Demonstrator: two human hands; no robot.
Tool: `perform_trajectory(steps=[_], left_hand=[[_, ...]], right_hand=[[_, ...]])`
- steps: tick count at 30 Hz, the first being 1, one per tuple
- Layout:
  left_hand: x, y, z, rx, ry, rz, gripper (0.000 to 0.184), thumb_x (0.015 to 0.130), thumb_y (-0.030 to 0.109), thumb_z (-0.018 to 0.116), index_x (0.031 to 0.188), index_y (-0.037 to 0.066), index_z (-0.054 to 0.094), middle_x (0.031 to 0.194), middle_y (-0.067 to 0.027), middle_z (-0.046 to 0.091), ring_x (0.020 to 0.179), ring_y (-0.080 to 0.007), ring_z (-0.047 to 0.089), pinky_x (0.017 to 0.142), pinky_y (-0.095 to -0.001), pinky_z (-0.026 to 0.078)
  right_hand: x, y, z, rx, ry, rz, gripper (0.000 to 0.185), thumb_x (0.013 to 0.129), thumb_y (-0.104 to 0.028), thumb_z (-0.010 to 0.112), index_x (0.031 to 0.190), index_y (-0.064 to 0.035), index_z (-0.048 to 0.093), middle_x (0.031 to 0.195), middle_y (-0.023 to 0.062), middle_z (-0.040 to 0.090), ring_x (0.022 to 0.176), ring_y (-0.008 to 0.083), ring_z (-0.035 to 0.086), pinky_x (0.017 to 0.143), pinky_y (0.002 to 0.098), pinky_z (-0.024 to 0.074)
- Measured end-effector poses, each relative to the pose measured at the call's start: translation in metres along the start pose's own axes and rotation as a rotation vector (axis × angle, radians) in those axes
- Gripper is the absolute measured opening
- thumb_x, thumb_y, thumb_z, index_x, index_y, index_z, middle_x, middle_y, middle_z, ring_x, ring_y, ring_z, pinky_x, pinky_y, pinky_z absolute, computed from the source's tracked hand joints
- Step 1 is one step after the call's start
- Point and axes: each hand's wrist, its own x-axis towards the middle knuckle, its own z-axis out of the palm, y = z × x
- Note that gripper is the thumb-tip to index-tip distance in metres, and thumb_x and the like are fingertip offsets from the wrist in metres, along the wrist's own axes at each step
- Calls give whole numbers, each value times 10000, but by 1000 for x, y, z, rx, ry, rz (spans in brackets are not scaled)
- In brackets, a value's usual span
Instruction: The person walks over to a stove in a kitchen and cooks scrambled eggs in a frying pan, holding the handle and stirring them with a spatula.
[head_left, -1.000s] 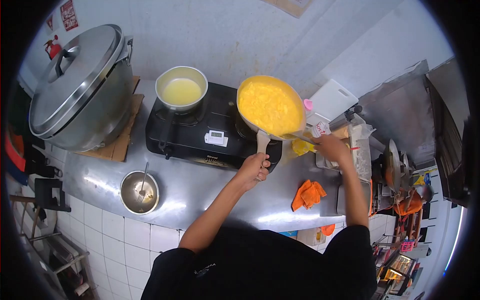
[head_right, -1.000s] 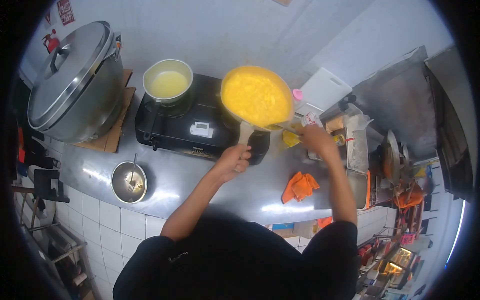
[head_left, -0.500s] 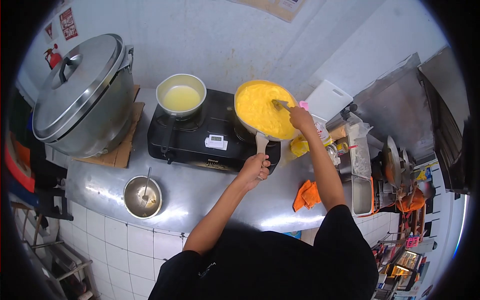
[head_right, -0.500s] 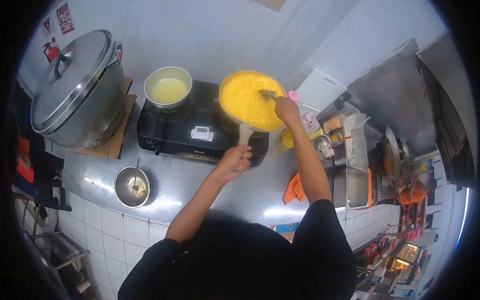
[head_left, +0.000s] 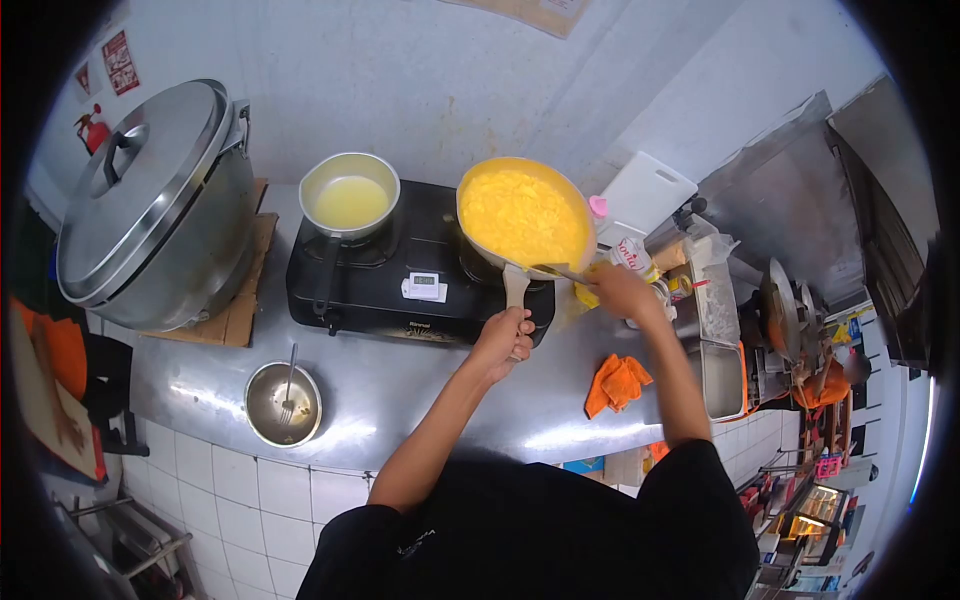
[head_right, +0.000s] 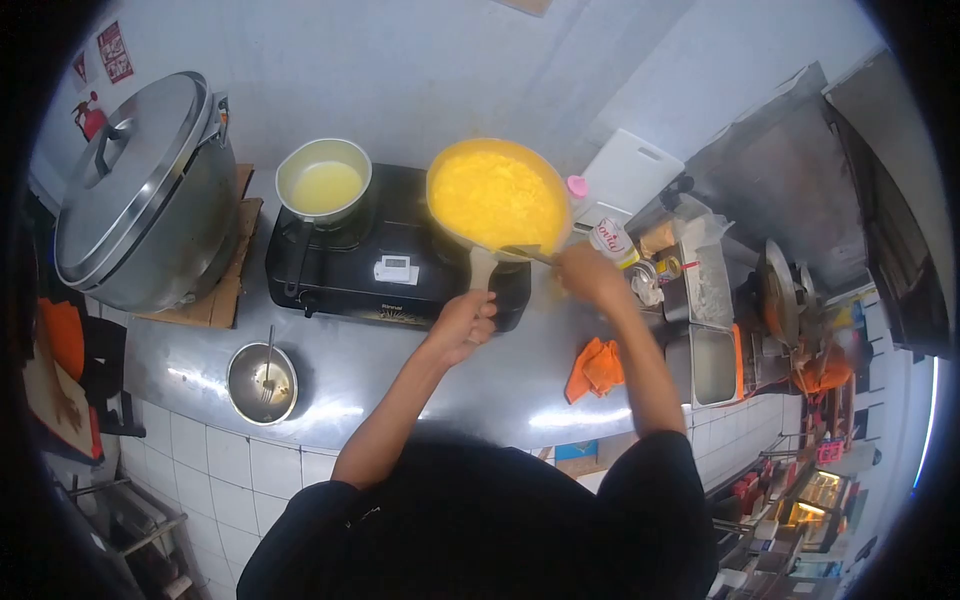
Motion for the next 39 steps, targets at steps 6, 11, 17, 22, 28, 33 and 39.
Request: perform_trajectory(steps=[6, 11, 17, 22, 28, 33, 39], left_hand=[[-1, 3, 3, -6, 32, 14, 221, 874, 164, 491, 1048, 42, 430, 690, 11, 421, 475, -45, 297, 385, -188, 221], [-1, 0, 2, -11, 39, 14, 220, 878, 168, 489, 1045, 39, 427, 690, 10, 422, 471, -46, 295, 384, -188, 220], [1, -1, -1, -16, 24, 19, 202, 880, 173, 495, 1025, 46, 435, 694, 8, 420, 477, -47, 290, 386, -184, 211], [-1, 1, 1, 8, 24, -5, 158, 895, 170, 463, 1012, 71, 425, 690, 17, 413, 468, -37, 291, 378, -187, 225], [-1, 1, 2, 21, 44, -6, 183, 888, 168, 478, 1025, 54, 435, 692, 15, 415, 472, -40, 295, 375, -185, 216], [-5, 1, 5, 14, 56, 0, 206, 879, 164, 491, 1034, 38, 442, 693, 7, 422, 477, -45, 300, 375, -183, 210], [0, 2, 1, -30, 24, -8, 137, 903, 168, 446, 1005, 81, 419, 690, 18, 415, 463, -37, 294, 381, -187, 243]], right_hand=[[84, -23, 67, 67, 190, 129, 173, 815, -145, 533, 876, -16, 630, 893, 209, 649, 811, 368, 632, 723, 453, 506], [176, 17, 53, -127, 127, 19, 233, 810, -173, 539, 950, -35, 663, 943, 185, 656, 865, 343, 640, 751, 434, 514], [75, 11, -79, 5, -37, -63, 335, 831, -228, 540, 1128, -112, 643, 984, 150, 663, 894, 323, 632, 782, 421, 497], [33, -34, -28, -38, -120, -44, 259, 815, -140, 529, 1021, -67, 668, 957, 170, 664, 911, 321, 635, 770, 428, 507], [85, -69, 28, 49, 199, 94, 224, 805, -109, 496, 913, -12, 667, 922, 218, 658, 866, 346, 654, 735, 445, 519], [144, -12, 8, -76, 146, 121, 206, 832, -174, 533, 938, -50, 659, 925, 176, 667, 856, 326, 653, 709, 426, 518], [100, 41, -92, 59, -17, 232, 258, 839, -230, 536, 913, -16, 659, 731, 147, 664, 593, 250, 636, 553, 370, 514]])
